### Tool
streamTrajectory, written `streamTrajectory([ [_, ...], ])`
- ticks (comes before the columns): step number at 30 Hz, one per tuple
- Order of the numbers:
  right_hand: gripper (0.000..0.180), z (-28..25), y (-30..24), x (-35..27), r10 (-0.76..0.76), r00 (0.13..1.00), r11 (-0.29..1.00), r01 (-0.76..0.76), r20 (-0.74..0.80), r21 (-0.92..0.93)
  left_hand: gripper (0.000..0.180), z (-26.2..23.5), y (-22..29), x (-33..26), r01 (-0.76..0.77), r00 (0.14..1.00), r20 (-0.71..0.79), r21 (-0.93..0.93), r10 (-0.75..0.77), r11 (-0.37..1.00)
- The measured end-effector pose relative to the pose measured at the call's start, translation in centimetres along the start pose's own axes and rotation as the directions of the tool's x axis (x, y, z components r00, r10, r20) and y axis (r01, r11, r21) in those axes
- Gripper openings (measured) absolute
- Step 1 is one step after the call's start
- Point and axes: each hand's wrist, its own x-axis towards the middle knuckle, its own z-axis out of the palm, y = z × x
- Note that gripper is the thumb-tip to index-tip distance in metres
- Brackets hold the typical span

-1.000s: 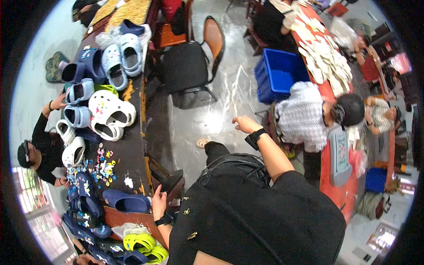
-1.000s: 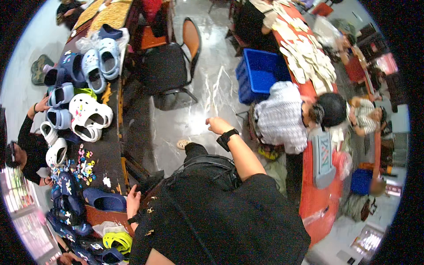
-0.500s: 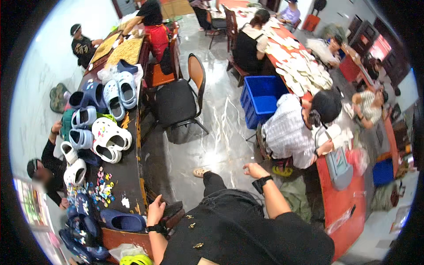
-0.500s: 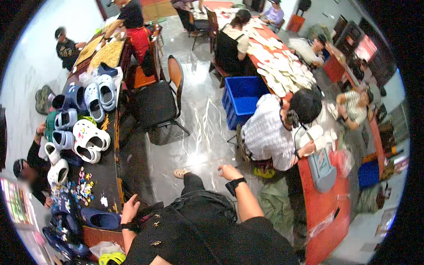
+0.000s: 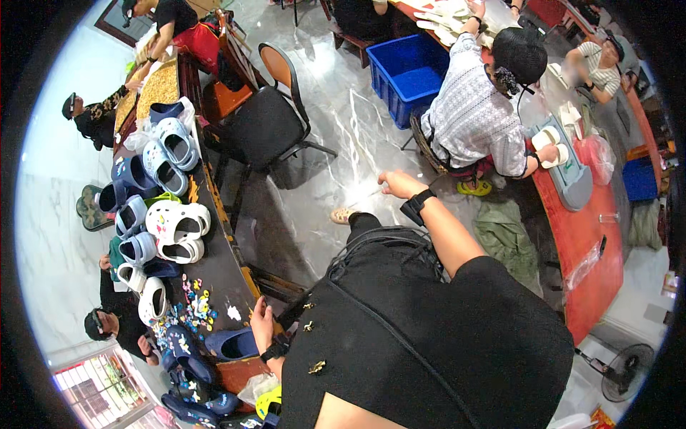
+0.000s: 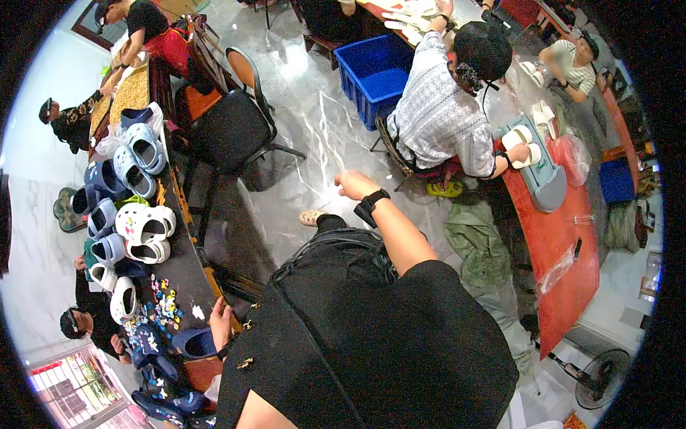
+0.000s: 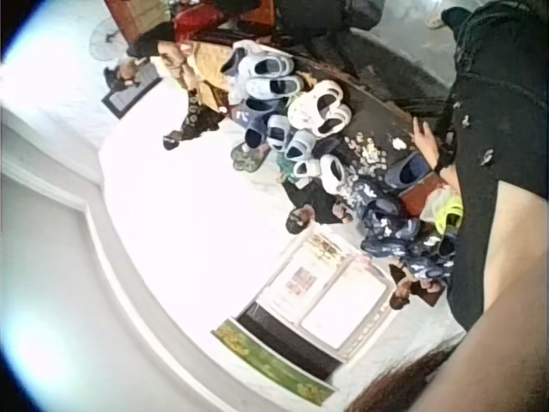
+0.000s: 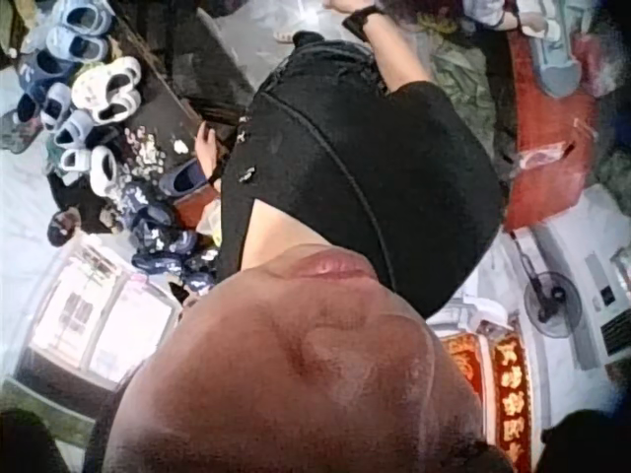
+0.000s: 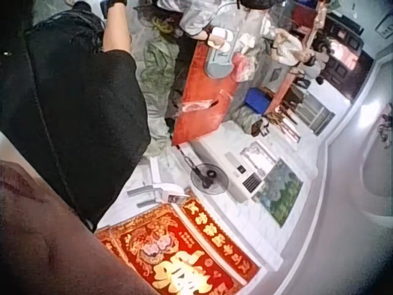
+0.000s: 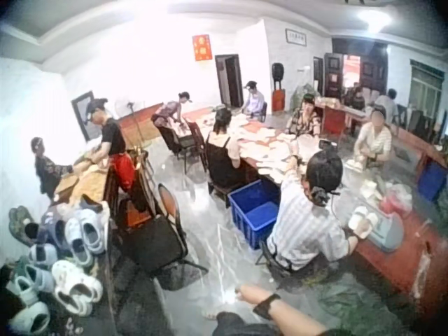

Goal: Manually attaching small decorative charms or components to the holes of plastic clogs.

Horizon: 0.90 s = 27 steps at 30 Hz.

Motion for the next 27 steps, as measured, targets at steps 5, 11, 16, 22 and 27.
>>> streamTrajectory([
  [5, 0.036, 1.5, 2.7, 0.6, -0.038, 0.999, 0.998, 0.039, 0.027, -0.043, 0.042, -1.4, 1.1, 2.3, 0.101, 0.995, 0.008, -0.061, -0.101, 0.993],
  [11, 0.037, 1.6, 3.0, 1.5, -0.084, 0.996, 0.995, 0.083, -0.017, -0.051, 0.042, -1.7, -0.9, 1.5, 0.042, 0.996, -0.077, -0.079, -0.049, 0.996],
  [16, 0.036, 1.1, 2.8, 0.5, -0.008, 1.000, 0.999, 0.009, 0.021, -0.049, 0.043, -1.7, 1.4, 1.1, 0.099, 0.991, -0.087, -0.008, -0.099, 0.995],
  [22, 0.036, -0.2, 0.0, 0.1, 0.010, 0.998, 0.996, -0.005, 0.055, -0.087, 0.041, -1.4, -2.8, 0.2, 0.189, 0.978, -0.089, -0.002, -0.188, 0.982],
  [27, 0.038, -0.2, -1.3, 0.6, 0.000, 0.998, 0.996, 0.006, 0.063, -0.091, 0.040, -1.1, -2.6, -0.1, 0.194, 0.971, -0.128, -0.070, -0.202, 0.978],
])
